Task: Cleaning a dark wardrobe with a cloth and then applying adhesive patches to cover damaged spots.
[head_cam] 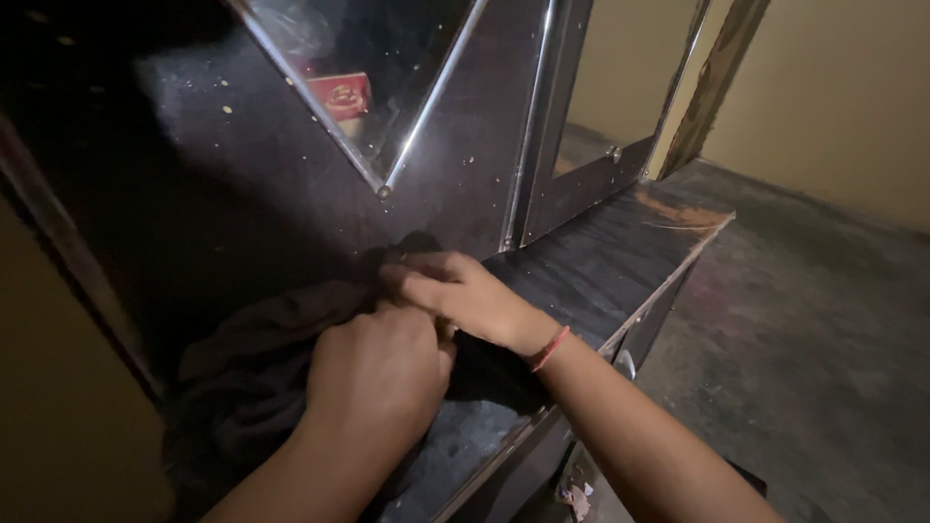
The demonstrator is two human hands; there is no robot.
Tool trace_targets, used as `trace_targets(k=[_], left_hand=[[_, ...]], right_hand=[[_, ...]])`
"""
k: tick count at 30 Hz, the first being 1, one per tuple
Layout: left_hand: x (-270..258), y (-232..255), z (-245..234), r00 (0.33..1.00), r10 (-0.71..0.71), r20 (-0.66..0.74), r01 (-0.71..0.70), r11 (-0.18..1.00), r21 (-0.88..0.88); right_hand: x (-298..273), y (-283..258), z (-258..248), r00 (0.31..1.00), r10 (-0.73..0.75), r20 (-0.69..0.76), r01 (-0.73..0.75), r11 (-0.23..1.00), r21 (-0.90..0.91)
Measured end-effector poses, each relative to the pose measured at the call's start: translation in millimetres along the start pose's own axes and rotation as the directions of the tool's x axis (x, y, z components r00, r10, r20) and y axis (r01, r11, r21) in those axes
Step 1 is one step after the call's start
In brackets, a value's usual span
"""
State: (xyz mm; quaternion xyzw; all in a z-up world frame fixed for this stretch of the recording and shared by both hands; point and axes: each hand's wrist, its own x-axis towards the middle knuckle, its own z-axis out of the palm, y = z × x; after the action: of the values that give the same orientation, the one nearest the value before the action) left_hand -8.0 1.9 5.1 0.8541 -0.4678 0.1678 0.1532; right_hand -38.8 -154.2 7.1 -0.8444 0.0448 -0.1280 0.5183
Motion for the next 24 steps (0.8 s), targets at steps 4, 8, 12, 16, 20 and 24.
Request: trace_targets(k=[4, 8, 12, 16, 20, 24], left_hand=[[2.1, -1.6, 4.1, 0.996, 0.011, -0.085, -0.013, 1.000, -0.027], [3.2, -2.6, 9.7, 0.999, -0.018, -0.039, 0.017, 0.999, -0.031], [-1.2, -3.0, 3.3, 0.999, 0.012, -0.042, -0.012, 1.000, 0.019], [-1.5, -3.8, 2.2, 0.999, 0.012, -0.045, -0.014, 0.999, -0.041], [0.5, -2.4, 4.4, 0.999, -0.014, -0.033, 0.014, 1.000, 0.003], [-0.2, -5.3, 3.6, 0.999, 0.005, -0.037, -0.003, 0.999, 0.043]], right_hand=[[1.6, -0.3, 0.3, 0.998, -0.057, -0.035, 0.056, 0.998, -0.034], [0.1, -2.6, 0.9, 1.000, -0.005, -0.001, 0.005, 1.000, -0.006], [-1.6, -3.7, 2.9, 0.999, 0.041, -0.014, -0.040, 0.999, 0.013], [0.5, -2.1, 4.0, 0.995, -0.097, 0.024, 0.096, 0.994, 0.051], [-1.0, -7.1, 3.2, 0.999, -0.034, 0.030, 0.032, 0.998, 0.047], [1.3, 0.1, 1.6, 0.998, -0.016, 0.062, 0.011, 0.997, 0.075]])
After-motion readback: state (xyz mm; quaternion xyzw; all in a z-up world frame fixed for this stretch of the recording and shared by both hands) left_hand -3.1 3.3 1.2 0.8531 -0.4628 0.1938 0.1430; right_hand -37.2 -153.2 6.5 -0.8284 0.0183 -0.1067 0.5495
